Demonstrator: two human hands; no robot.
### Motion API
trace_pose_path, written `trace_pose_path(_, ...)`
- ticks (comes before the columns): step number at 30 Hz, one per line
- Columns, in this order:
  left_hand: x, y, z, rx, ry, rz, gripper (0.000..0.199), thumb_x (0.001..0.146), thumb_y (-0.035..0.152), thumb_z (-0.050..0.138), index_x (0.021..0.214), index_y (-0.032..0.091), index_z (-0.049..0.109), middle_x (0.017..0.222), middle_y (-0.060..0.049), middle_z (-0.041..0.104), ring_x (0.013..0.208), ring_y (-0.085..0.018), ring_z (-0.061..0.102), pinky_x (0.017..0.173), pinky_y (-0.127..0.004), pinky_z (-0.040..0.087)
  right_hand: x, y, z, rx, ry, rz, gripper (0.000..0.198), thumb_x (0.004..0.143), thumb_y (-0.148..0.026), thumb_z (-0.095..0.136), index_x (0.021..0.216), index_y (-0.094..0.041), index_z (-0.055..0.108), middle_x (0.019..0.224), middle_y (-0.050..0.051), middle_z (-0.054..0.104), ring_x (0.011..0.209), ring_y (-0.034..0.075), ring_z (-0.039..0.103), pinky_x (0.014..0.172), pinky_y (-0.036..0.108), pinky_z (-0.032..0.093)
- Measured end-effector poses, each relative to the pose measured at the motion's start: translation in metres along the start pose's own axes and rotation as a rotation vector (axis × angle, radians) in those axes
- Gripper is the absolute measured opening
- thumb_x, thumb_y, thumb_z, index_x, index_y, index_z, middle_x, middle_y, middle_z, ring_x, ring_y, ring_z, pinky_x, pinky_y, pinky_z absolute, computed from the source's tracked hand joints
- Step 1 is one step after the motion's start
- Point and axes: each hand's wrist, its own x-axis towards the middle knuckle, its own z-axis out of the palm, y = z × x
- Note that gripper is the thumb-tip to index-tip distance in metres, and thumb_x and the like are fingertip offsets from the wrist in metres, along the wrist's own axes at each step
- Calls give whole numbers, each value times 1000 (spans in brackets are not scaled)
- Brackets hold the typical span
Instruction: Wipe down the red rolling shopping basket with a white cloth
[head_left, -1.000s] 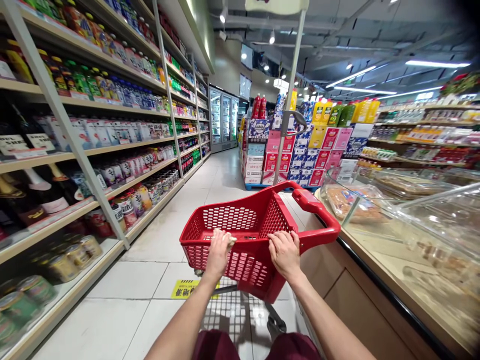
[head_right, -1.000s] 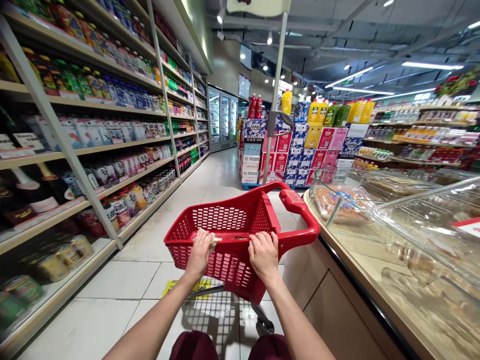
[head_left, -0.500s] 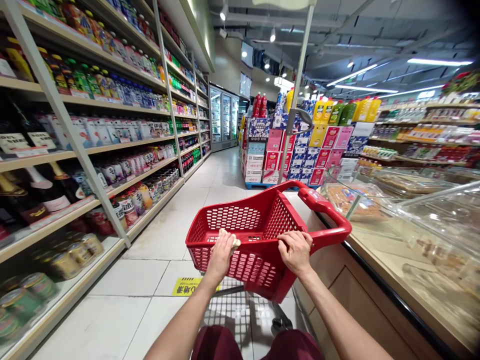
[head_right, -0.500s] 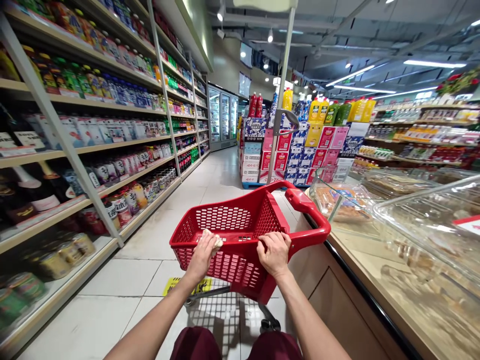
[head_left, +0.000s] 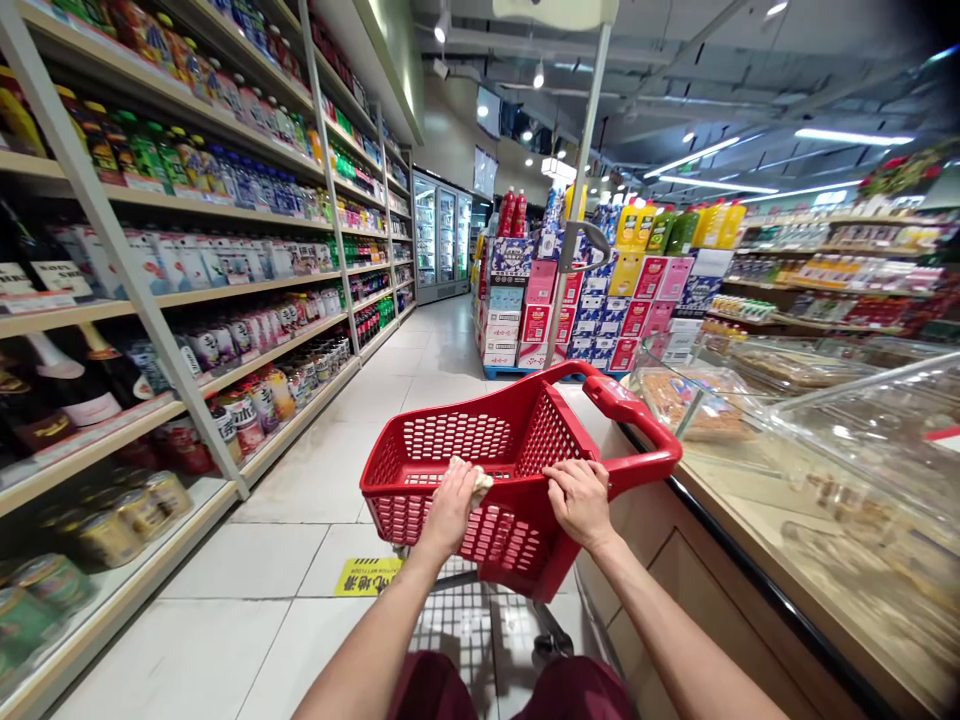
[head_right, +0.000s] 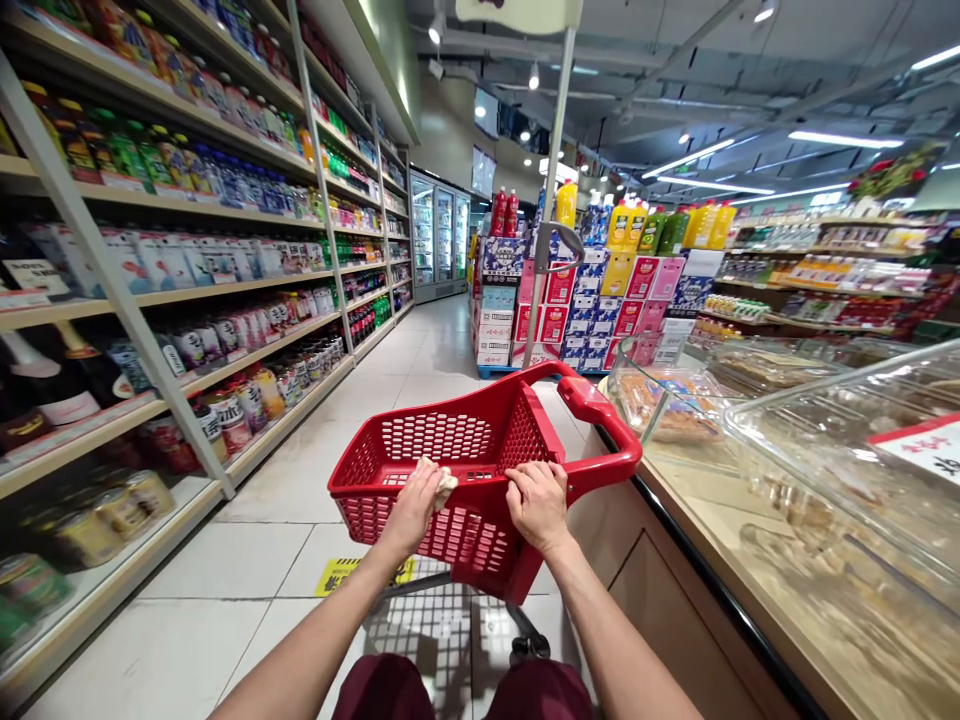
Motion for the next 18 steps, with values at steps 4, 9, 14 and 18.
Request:
trace_pose_path(4,-24,-47,-16,90,138,-228,44,84,12,24,122,14,44,130,-11,47,130,-20,28,108,-46,25,0,3,1,-6,-4,-13,27,82,-21,41,85,-23,67,89,1,68,91,17,55,93,35,23)
trace_pose_path(9,-17,-32,-8,76,91,-215,42,84,15,27,122,14,45,130,-11,47,129,-21,29,106,-47,29,1,2,2,-29,0,-5,26,82,-21,42,84,-23,68,88,1,68,89,16,55,94,35,23)
trace_pose_path(14,-3,-13,7,5,75,-29,41,86,16,27,124,16,42,130,-9,46,128,-19,31,105,-45,32,3,16,-9,-160,-32,-56,27,84,-21,41,94,-22,65,98,3,67,100,19,53,101,41,15)
trace_pose_path(18,-21,-54,2,53,272,-171,41,84,15,28,121,13,44,126,-12,48,127,-23,33,104,-51,31,-1,29,-11,-187,52,-38,28,83,-20,40,98,-19,64,101,4,66,102,20,52,103,41,15)
